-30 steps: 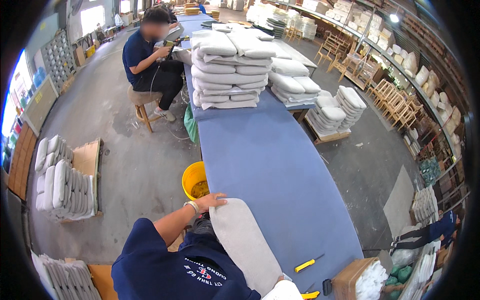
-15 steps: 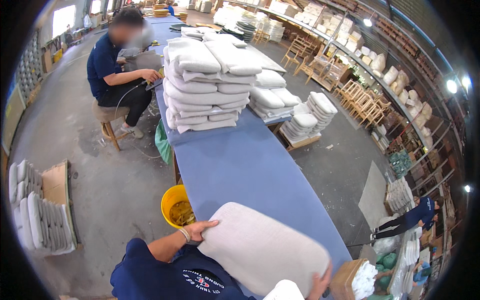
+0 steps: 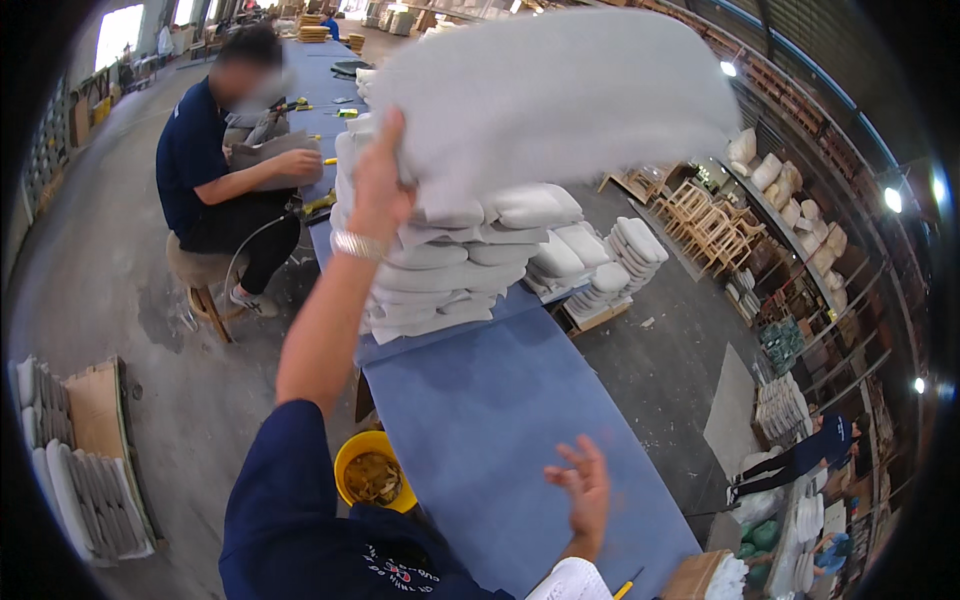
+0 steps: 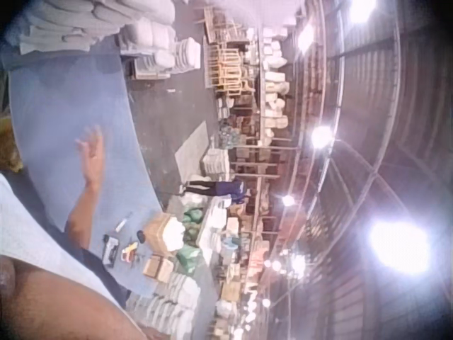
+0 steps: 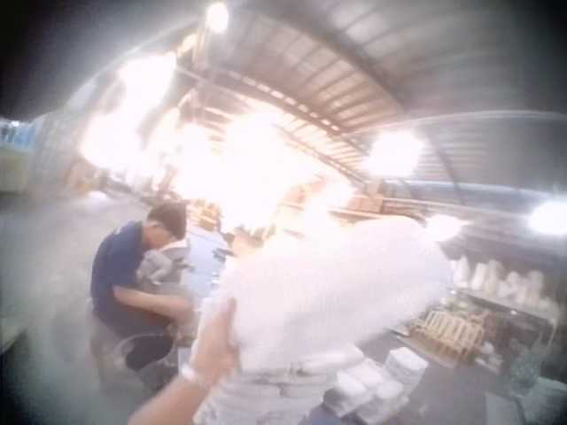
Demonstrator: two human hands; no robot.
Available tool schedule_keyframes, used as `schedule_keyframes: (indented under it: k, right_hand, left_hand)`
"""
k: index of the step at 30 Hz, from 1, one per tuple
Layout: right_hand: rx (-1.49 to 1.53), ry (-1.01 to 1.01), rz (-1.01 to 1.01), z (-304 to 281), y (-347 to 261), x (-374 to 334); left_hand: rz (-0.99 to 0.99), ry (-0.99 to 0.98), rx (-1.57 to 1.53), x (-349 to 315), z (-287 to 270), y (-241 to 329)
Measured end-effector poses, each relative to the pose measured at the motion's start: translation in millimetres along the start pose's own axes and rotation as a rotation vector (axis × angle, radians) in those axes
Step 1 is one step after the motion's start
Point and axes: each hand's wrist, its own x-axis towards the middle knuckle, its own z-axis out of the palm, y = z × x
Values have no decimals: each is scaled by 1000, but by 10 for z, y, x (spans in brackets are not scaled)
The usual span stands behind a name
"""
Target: The person folds a white fabric cover over a cushion, staples the edges with a staple gun, trims excess fabric with a utility knife, and stacks the finished cushion. The person repeats this process for multiple cushions.
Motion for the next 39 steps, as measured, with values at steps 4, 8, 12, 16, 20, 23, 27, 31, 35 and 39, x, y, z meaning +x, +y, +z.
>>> schedule_keyframes:
  k: [4, 8, 12, 16, 20, 23, 27, 31, 35, 39]
  right_hand:
    - [-84, 71, 369, 1, 1367, -339]
    - [-22, 158, 567, -142, 2375, -950]
    - [-157, 130, 732, -64, 2916, -1184]
    - [-394, 103, 804, 21, 3003, -1337]
    - [-551, 9, 762, 61, 3313, -1533]
    - [-416, 37, 901, 378, 2727, -1455]
    - [-650, 67, 819, 385, 2863, -1553]
    - [-521, 77, 754, 435, 2803, -1355]
    - [-504, 22, 722, 428, 2676, -1003]
    - [-610, 124, 642, 61, 2609, -958]
  left_hand:
    - [254, 49, 166, 1095, 45, 545]
    - [289, 191, 213, 1718, -27, 528]
    - [140, 319, 397, 2276, -415, 361]
    - [-75, 320, 554, 2765, -1549, -213]
    - [277, 597, 1265, 3378, -2518, -294]
    - [198, 431, 1318, 3229, -2785, -291]
    - [128, 550, 1204, 3035, -2668, -623]
    - [341, 600, 1491, 3070, -2551, -601]
    - [779, 464, 1909, 3409, -2554, -123]
    - [1154, 40, 1760, 2114, -1113, -395]
